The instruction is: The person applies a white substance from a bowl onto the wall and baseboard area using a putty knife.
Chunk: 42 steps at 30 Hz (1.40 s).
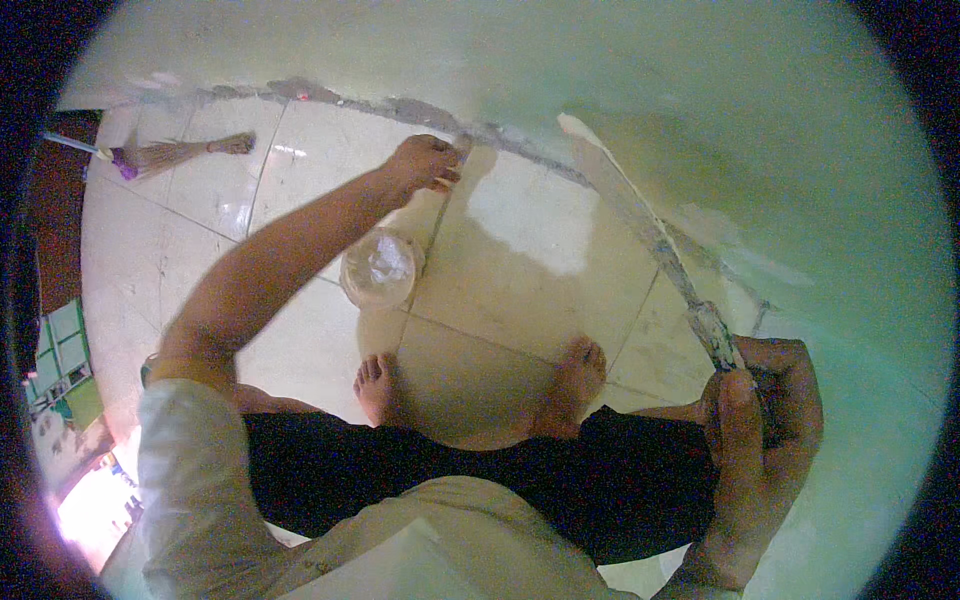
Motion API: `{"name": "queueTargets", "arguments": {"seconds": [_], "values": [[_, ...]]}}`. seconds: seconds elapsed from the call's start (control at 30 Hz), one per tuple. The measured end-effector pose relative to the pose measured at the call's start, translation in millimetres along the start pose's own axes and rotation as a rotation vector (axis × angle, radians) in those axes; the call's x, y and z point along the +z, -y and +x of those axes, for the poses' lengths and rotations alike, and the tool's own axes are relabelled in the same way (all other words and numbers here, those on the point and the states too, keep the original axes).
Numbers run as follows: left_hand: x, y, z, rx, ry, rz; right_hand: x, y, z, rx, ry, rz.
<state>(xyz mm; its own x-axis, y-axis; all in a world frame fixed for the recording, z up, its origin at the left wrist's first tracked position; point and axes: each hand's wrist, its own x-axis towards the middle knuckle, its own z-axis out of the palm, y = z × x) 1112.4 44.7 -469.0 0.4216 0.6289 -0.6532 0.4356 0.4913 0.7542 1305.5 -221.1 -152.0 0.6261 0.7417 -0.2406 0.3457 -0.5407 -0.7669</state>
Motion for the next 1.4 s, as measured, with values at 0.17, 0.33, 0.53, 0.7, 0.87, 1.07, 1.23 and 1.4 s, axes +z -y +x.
{"name": "queueTargets", "arguments": {"seconds": [0.17, 0.33, 0.53, 0.7, 0.87, 1.07, 1.23, 1.4], "values": [[55, 7, 30, 0.054, -0.185, -0.442, -5, -4, 17, -0.016, -0.134, 0.007], [68, 2, 44, 0.055, -0.266, -0.453, -19, -16, 21, -0.039, -0.119, -0.001], [69, 7, 51, 0.095, -0.426, -0.441, -23, -28, 20, -0.082, -0.137, -0.074], [74, -2, 47, 0.077, -0.474, -0.355, -19, -26, 16, -0.078, -0.158, 0.025], [57, -3, 32, 0.028, -0.428, -0.206, -19, -16, 16, -0.038, -0.15, -0.037], [9, -22, -8, 0.076, -0.222, -0.204, -12, -4, 13, -0.061, -0.093, -0.024], [-29, -50, -68, 0.221, 0.001, -0.234, -2, -4, 16, -0.182, 0.042, -0.051], [-79, -49, -119, 0.333, 0.032, -0.174, 5, 3, 19, -0.182, 0.089, -0.139]]}}
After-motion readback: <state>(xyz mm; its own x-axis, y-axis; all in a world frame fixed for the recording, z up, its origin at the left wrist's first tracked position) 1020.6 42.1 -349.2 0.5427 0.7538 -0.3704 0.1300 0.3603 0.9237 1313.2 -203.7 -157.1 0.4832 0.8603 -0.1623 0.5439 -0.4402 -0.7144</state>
